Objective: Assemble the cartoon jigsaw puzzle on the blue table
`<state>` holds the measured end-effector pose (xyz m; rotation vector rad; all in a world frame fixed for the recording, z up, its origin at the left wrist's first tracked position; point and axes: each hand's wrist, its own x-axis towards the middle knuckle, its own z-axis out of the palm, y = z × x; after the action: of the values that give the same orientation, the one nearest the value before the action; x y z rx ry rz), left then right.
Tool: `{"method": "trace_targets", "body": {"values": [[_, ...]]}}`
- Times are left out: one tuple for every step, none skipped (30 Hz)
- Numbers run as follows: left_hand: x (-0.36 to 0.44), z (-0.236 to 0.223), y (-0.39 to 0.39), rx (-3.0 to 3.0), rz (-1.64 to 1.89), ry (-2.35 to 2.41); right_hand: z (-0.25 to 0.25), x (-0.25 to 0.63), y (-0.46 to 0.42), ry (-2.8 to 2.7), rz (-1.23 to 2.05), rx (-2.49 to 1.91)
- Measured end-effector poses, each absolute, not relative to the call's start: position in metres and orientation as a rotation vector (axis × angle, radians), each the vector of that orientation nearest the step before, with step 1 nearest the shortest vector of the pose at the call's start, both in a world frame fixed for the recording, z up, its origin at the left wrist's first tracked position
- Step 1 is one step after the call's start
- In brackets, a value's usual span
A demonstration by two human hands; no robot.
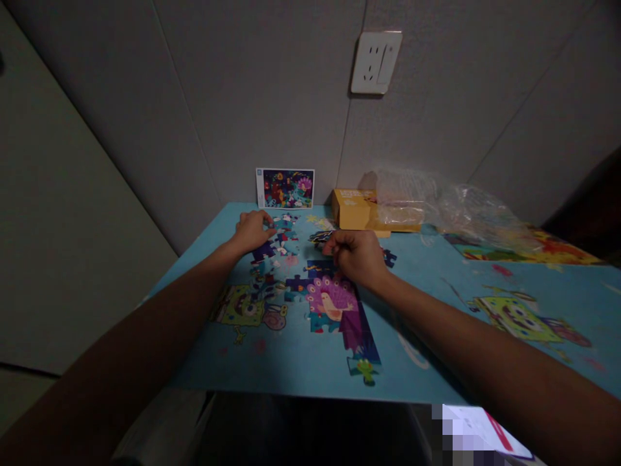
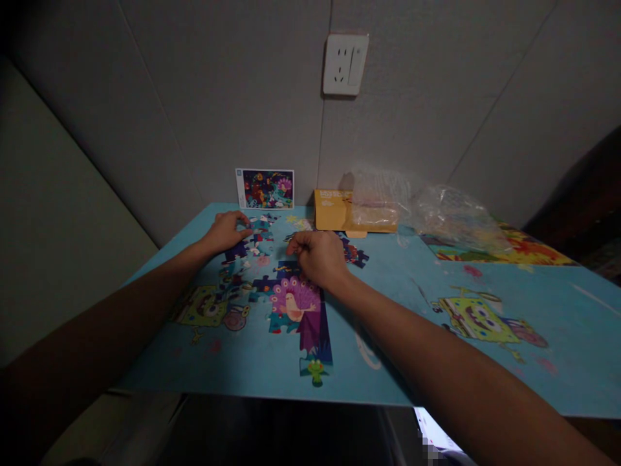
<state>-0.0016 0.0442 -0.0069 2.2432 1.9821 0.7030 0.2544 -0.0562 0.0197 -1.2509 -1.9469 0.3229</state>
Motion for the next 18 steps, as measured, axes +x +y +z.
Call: {"method": "trace_targets", "body": {"values": [[-0.001,-0.006,0.043,2.24,0.751,1.939,0.02,0.254,-0.056,-1.949,0.321,-1.246],[0.0,-0.004,0.042,2.23,0.808,1.881,0.021,0.254,-0.057,-1.949,0.318,-1.24],[0.001,-0.003,0.04,2.215,0.875,1.817,0.022,0.254,-0.057,-1.949,0.317,-1.232],[0.002,-0.001,0.039,2.198,0.951,1.757,0.023,0.254,-0.057,-1.95,0.32,-1.224],[0.004,0.001,0.038,2.178,1.033,1.706,0.023,0.255,-0.057,-1.951,0.324,-1.216],[0.006,0.003,0.037,2.157,1.11,1.668,0.024,0.255,-0.057,-1.955,0.329,-1.208],[0.008,0.004,0.035,2.134,1.176,1.639,0.025,0.255,-0.057,-1.96,0.334,-1.2],[0.01,0.006,0.034,2.115,1.23,1.608,0.025,0.256,-0.057,-1.965,0.335,-1.195],[0.013,0.008,0.032,2.1,1.269,1.566,0.025,0.256,-0.057,-1.968,0.332,-1.193],[0.015,0.01,0.03,2.086,1.298,1.517,0.025,0.256,-0.056,-1.969,0.323,-1.197],[0.019,0.012,0.027,2.076,1.319,1.464,0.024,0.256,-0.056,-1.968,0.31,-1.207],[0.022,0.014,0.024,2.073,1.33,1.412,0.023,0.256,-0.056,-1.965,0.297,-1.221],[0.026,0.016,0.02,2.071,1.335,1.361,0.023,0.256,-0.055,-1.961,0.288,-1.236],[0.03,0.019,0.017,2.073,1.333,1.308,0.022,0.256,-0.055,-1.958,0.286,-1.245],[0.034,0.021,0.013,2.081,1.326,1.251,0.021,0.256,-0.055,-1.961,0.291,-1.244],[0.037,0.022,0.009,2.092,1.32,1.191,0.02,0.255,-0.055,-1.968,0.299,-1.232],[0.041,0.024,0.005,2.105,1.313,1.134,0.02,0.255,-0.056,-1.979,0.306,-1.211],[0.045,0.025,0.001,2.117,1.304,1.086,0.02,0.254,-0.056,-1.998,0.307,-1.184]]}}
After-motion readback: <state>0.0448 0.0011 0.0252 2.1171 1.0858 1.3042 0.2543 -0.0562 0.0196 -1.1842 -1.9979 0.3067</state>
